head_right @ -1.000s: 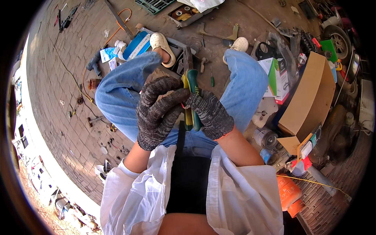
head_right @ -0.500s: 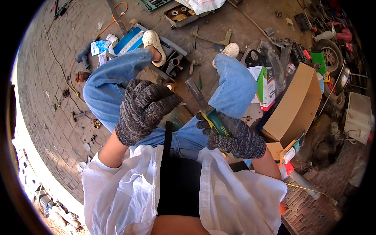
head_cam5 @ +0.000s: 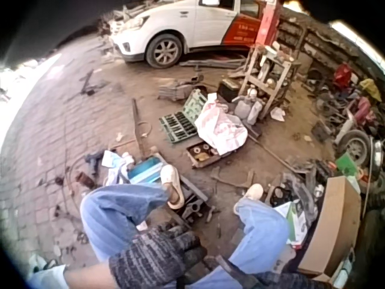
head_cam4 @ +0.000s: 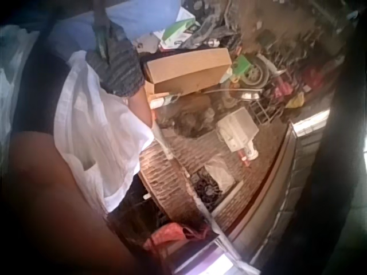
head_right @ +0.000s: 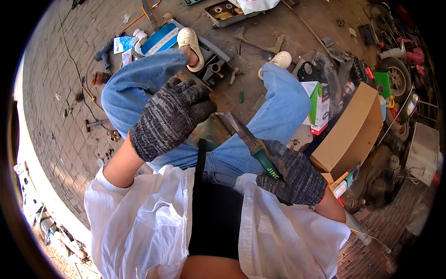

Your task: The person sits on the ground in a cluttered workshop and uses pliers to strip insulation from red and black wires. They then twist the exposed wire ends together to create a connection.

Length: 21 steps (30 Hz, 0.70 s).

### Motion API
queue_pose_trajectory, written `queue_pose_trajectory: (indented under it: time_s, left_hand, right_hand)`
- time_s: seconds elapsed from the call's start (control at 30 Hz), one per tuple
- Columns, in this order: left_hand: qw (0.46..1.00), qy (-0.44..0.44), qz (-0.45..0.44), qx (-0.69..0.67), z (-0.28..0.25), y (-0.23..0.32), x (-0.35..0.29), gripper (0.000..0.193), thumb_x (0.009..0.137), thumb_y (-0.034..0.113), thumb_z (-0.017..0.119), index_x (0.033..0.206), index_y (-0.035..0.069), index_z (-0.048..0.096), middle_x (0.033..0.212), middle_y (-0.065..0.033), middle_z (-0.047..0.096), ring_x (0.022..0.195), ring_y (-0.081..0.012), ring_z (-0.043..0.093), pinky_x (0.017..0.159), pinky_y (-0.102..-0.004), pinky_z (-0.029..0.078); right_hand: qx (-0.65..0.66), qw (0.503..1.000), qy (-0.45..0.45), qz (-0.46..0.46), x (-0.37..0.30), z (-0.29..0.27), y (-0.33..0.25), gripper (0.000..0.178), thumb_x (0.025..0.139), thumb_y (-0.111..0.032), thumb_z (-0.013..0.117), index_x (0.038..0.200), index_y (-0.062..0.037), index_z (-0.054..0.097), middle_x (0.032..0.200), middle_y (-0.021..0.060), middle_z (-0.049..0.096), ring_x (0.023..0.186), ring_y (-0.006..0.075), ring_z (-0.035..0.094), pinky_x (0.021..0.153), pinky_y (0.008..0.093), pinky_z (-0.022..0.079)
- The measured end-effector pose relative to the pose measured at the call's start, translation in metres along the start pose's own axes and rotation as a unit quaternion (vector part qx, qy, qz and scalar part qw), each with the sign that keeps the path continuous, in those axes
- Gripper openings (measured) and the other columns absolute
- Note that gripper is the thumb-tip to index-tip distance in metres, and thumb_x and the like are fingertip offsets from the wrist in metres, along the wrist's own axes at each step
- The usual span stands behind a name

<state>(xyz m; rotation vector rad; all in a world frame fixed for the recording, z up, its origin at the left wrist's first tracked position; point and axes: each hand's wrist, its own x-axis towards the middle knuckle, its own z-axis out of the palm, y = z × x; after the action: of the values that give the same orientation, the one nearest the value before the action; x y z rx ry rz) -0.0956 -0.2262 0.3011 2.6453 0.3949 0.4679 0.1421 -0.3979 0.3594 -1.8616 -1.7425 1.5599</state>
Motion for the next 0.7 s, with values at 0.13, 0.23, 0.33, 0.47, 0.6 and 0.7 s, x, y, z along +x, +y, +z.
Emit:
queue_pose_trajectory:
  time_s: [0.13,0.23,0.33,0.47,0.6,0.7]
  left_hand:
    - [1.000,0.009,0.012,0.003,0.008,-0.005,0.001,0.026,0.073,0.012,0.060,0.098,0.008,0.066,0.102,-0.0103,0.062,0.094,-0.0285,0.060,0.083,-0.0418,0.046]
    - [1.000,0.000,0.005,0.014,0.005,-0.002,0.002,0.026,0.072,0.012,0.060,0.097,0.008,0.066,0.100,-0.0106,0.062,0.092,-0.0281,0.060,0.083,-0.0423,0.046]
    - [1.000,0.000,-0.005,0.001,0.002,-0.001,0.007,0.025,0.072,0.011,0.060,0.095,0.007,0.067,0.097,-0.0109,0.062,0.090,-0.0280,0.061,0.081,-0.0420,0.046]
    - [1.000,-0.014,-0.002,-0.016,0.001,0.000,0.007,0.024,0.071,0.011,0.060,0.094,0.007,0.067,0.092,-0.0112,0.061,0.087,-0.0285,0.061,0.075,-0.0401,0.048]
    - [0.999,-0.015,0.013,-0.027,0.001,0.000,0.010,0.023,0.074,0.010,0.061,0.095,0.006,0.067,0.091,-0.0117,0.061,0.086,-0.0292,0.061,0.072,-0.0393,0.049]
    - [0.994,0.007,-0.009,-0.104,-0.002,-0.002,0.009,0.021,0.079,0.012,0.061,0.098,0.005,0.067,0.093,-0.0130,0.062,0.089,-0.0303,0.062,0.074,-0.0395,0.050]
  right_hand:
    - [-0.068,0.998,-0.012,0.009,-0.001,-0.004,-0.007,0.070,0.079,-0.033,0.072,0.133,0.0003,0.043,0.112,0.0238,0.059,0.101,0.0344,0.062,0.089,0.0402,0.049]
    - [-0.093,0.996,-0.012,-0.003,0.000,-0.003,-0.002,0.070,0.079,-0.033,0.072,0.133,0.0006,0.043,0.114,0.0248,0.058,0.103,0.0351,0.061,0.090,0.0408,0.049]
    - [-0.073,0.997,0.029,-0.017,-0.005,-0.001,-0.002,0.068,0.078,-0.033,0.072,0.131,0.0011,0.046,0.116,0.0248,0.057,0.102,0.0357,0.061,0.090,0.0405,0.049]
    - [-0.015,0.999,0.034,-0.014,0.001,0.000,-0.002,0.065,0.078,-0.033,0.072,0.128,0.0013,0.049,0.114,0.0246,0.058,0.100,0.0375,0.061,0.088,0.0406,0.049]
    - [0.038,0.999,0.011,0.036,0.000,0.009,0.017,0.058,0.079,-0.030,0.072,0.123,0.0010,0.052,0.108,0.0227,0.060,0.094,0.0379,0.062,0.083,0.0411,0.050]
    - [0.038,0.996,0.021,0.077,-0.003,0.006,0.003,0.054,0.078,-0.028,0.071,0.120,0.0006,0.054,0.103,0.0214,0.061,0.089,0.0370,0.063,0.079,0.0410,0.051]
